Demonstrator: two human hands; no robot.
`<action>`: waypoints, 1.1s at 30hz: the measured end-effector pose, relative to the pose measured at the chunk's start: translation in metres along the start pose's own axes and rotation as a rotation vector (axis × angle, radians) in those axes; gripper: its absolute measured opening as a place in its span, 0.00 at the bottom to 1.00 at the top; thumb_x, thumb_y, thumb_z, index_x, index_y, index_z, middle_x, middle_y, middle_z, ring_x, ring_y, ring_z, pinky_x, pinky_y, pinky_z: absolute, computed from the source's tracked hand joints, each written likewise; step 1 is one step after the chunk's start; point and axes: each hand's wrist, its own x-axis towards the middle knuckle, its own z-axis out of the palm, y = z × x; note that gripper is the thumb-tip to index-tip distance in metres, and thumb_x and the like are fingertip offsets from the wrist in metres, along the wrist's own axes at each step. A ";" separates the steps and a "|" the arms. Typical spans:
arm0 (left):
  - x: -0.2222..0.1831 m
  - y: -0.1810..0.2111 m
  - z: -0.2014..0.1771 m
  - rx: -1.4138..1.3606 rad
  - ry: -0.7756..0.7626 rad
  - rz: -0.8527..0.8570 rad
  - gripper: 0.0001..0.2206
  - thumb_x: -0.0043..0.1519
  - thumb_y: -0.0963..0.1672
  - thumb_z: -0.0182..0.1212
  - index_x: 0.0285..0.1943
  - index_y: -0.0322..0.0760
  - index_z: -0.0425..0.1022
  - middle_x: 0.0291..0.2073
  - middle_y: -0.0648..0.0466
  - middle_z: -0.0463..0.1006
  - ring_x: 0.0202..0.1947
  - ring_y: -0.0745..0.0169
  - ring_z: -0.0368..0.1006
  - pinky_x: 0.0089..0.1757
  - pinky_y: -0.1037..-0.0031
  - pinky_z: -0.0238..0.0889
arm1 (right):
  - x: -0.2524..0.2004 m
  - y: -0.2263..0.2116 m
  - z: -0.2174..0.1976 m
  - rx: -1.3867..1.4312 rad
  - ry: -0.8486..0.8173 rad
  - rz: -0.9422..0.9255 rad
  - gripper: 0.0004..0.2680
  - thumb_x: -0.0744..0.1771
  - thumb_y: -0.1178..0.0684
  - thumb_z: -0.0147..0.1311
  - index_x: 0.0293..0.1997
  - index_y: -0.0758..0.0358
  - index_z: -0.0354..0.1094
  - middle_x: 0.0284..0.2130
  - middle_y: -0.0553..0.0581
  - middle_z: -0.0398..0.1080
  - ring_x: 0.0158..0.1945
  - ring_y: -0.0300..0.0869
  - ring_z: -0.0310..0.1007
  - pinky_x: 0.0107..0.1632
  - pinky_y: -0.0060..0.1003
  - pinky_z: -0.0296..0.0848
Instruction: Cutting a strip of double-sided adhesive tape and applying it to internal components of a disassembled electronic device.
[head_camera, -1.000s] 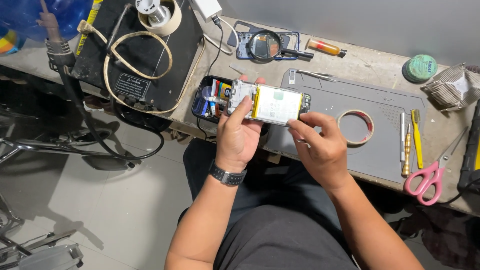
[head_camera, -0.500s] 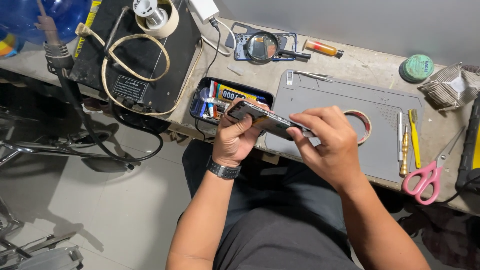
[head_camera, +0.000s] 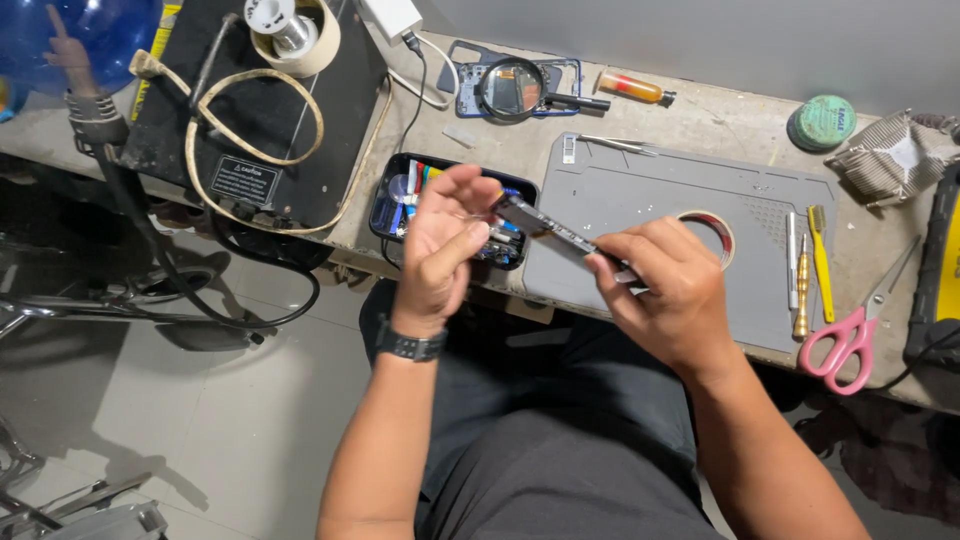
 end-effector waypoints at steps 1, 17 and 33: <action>0.002 0.008 -0.004 0.275 -0.012 0.074 0.31 0.68 0.40 0.74 0.81 0.33 0.66 0.67 0.48 0.80 0.68 0.59 0.79 0.70 0.67 0.73 | -0.003 0.005 -0.004 -0.047 0.001 -0.009 0.02 0.73 0.57 0.67 0.48 0.62 0.84 0.35 0.57 0.78 0.36 0.54 0.77 0.43 0.48 0.79; 0.051 0.069 -0.007 1.858 -0.749 -0.128 0.68 0.38 0.46 0.96 0.93 0.44 0.56 0.80 0.37 0.65 0.82 0.25 0.54 0.74 0.28 0.37 | -0.045 0.038 -0.035 -0.261 -0.020 0.089 0.01 0.74 0.58 0.69 0.50 0.60 0.85 0.36 0.56 0.78 0.41 0.54 0.80 0.49 0.46 0.82; 0.015 0.047 0.048 1.723 -0.804 0.186 0.53 0.38 0.47 0.87 0.81 0.39 0.71 0.67 0.40 0.73 0.69 0.33 0.70 0.71 0.34 0.52 | -0.053 0.049 -0.065 -0.293 0.011 0.133 0.01 0.76 0.61 0.71 0.52 0.66 0.85 0.40 0.62 0.80 0.43 0.56 0.79 0.51 0.49 0.78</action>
